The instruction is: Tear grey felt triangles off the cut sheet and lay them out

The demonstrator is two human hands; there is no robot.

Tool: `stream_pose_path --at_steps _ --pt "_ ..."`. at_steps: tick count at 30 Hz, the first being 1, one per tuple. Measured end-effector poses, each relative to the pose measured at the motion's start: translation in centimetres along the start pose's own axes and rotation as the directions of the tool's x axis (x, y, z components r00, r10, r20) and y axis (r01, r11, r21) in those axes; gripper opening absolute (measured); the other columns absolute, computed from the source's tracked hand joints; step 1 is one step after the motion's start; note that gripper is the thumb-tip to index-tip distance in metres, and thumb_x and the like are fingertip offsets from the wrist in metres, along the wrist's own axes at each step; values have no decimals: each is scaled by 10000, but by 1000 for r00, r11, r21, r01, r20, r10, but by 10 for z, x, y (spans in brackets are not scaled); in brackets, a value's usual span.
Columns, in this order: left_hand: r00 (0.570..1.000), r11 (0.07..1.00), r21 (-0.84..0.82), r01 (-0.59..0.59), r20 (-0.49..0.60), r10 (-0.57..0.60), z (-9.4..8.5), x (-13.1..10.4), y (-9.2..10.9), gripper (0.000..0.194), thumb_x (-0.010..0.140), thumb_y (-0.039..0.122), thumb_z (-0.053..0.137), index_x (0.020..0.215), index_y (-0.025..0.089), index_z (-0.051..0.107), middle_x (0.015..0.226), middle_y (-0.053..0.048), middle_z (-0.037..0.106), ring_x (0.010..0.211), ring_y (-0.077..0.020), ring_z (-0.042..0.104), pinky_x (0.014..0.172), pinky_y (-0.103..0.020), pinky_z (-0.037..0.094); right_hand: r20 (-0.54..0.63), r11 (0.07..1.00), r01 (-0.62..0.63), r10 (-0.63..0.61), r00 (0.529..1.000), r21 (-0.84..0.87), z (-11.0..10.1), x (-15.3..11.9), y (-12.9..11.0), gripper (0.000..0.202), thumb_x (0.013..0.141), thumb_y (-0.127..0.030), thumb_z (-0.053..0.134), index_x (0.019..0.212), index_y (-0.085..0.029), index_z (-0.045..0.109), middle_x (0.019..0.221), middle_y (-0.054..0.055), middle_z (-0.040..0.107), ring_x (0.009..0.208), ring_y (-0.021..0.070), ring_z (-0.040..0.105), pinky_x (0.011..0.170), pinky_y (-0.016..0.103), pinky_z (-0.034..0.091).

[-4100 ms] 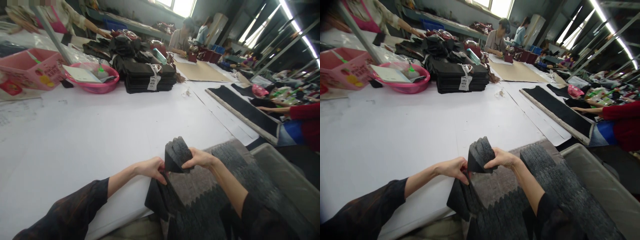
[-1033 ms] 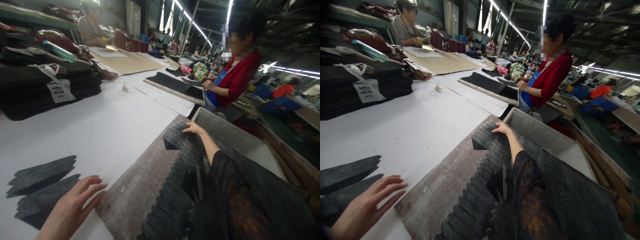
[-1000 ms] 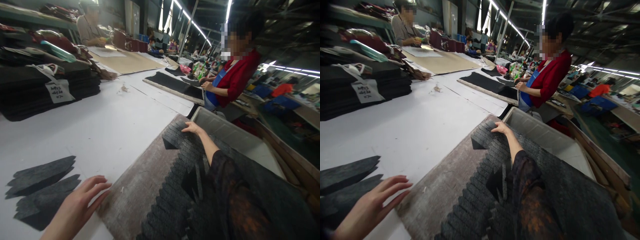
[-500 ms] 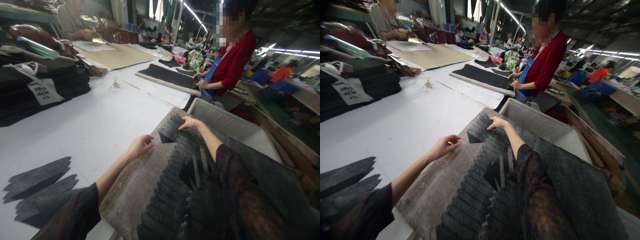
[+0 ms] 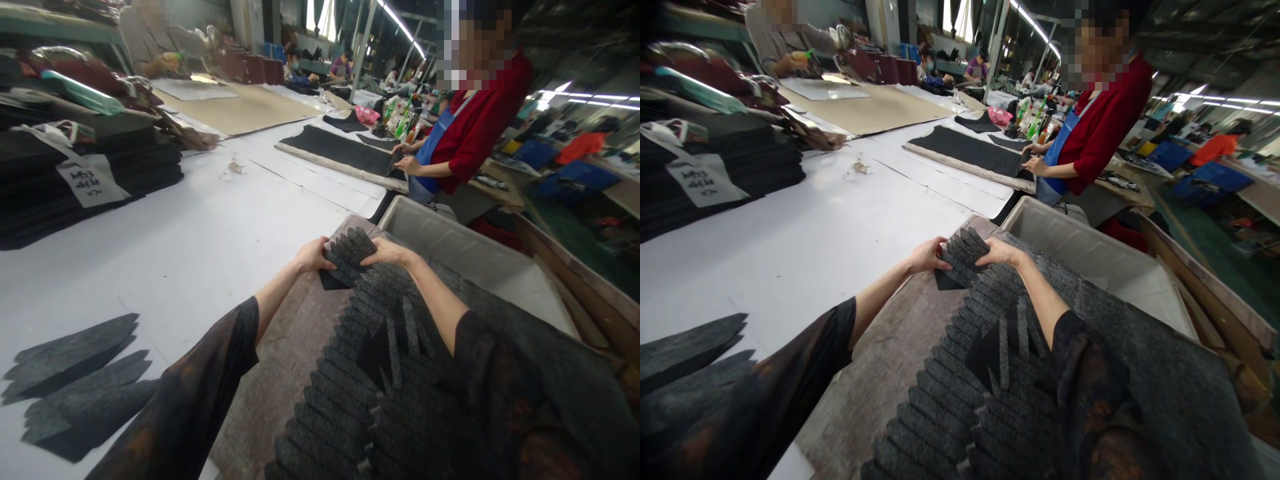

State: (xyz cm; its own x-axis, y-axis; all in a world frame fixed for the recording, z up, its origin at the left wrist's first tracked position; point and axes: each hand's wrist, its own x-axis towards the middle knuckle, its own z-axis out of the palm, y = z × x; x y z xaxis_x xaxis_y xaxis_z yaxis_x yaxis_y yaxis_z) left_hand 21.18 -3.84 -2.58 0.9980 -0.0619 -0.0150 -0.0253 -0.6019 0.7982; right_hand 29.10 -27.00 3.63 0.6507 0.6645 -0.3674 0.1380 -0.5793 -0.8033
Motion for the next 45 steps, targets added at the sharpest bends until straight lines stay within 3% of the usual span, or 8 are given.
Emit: stream_pose_path --at_steps 6,16,23,27,31,34,38,45 --pt "993 963 -270 2 111 29 4 3 -5 360 483 347 856 685 152 631 594 50 578 659 -186 584 603 -243 437 -23 998 -14 16 1000 59 3 -3 7 430 511 -361 844 838 -119 706 744 -8 683 689 131 595 666 257 518" --pt "986 709 -705 -22 100 130 21 -16 11 530 470 409 907 833 113 659 786 -44 695 744 -196 646 749 -319 524 -37 993 -14 19 999 115 7 -20 1 507 509 -388 864 909 -122 702 824 23 703 741 160 619 668 278 539" --pt "992 575 -818 -35 42 121 3 -49 26 570 495 419 925 902 113 667 853 -55 701 769 -183 653 753 -309 533 38 988 2 -8 999 154 9 -43 -28 553 585 -406 853 1061 -167 705 1003 76 727 951 256 669 886 369 555" --pt "999 586 -810 -13 15 44 -15 -98 19 512 438 378 937 794 120 676 781 -23 684 727 -173 630 708 -291 520 192 999 -50 52 980 -16 30 -29 -58 523 571 -385 869 1029 -182 718 949 67 729 859 240 670 748 324 571" --pt "989 569 -822 14 -71 -127 -40 -192 -2 492 531 374 903 885 124 672 851 -38 694 765 -185 643 730 -294 523 452 997 39 -8 892 -59 99 -1 -106 489 587 -376 852 1005 -177 693 923 45 711 789 190 644 672 278 554" --pt "941 575 -818 21 -179 -287 -58 -280 -19 482 632 342 861 1008 127 650 951 -61 702 836 -189 654 758 -277 516 667 994 106 -54 743 -37 176 19 -147 431 595 -351 835 938 -159 657 782 -3 666 661 133 598 559 228 518" --pt "746 591 -801 102 -331 -578 -80 -381 -43 511 644 327 860 1052 146 611 997 -64 709 893 -209 667 791 -290 537 835 969 246 -112 539 -30 285 49 -201 434 564 -355 835 878 -138 629 755 -15 644 644 112 595 551 220 539" --pt "451 623 -771 134 -512 -731 -94 -463 -91 610 649 424 845 1104 169 530 897 -37 694 846 -228 680 751 -323 560 892 914 399 -121 437 -72 416 95 -268 508 472 -352 889 827 -148 587 731 -42 622 668 106 599 532 191 537"
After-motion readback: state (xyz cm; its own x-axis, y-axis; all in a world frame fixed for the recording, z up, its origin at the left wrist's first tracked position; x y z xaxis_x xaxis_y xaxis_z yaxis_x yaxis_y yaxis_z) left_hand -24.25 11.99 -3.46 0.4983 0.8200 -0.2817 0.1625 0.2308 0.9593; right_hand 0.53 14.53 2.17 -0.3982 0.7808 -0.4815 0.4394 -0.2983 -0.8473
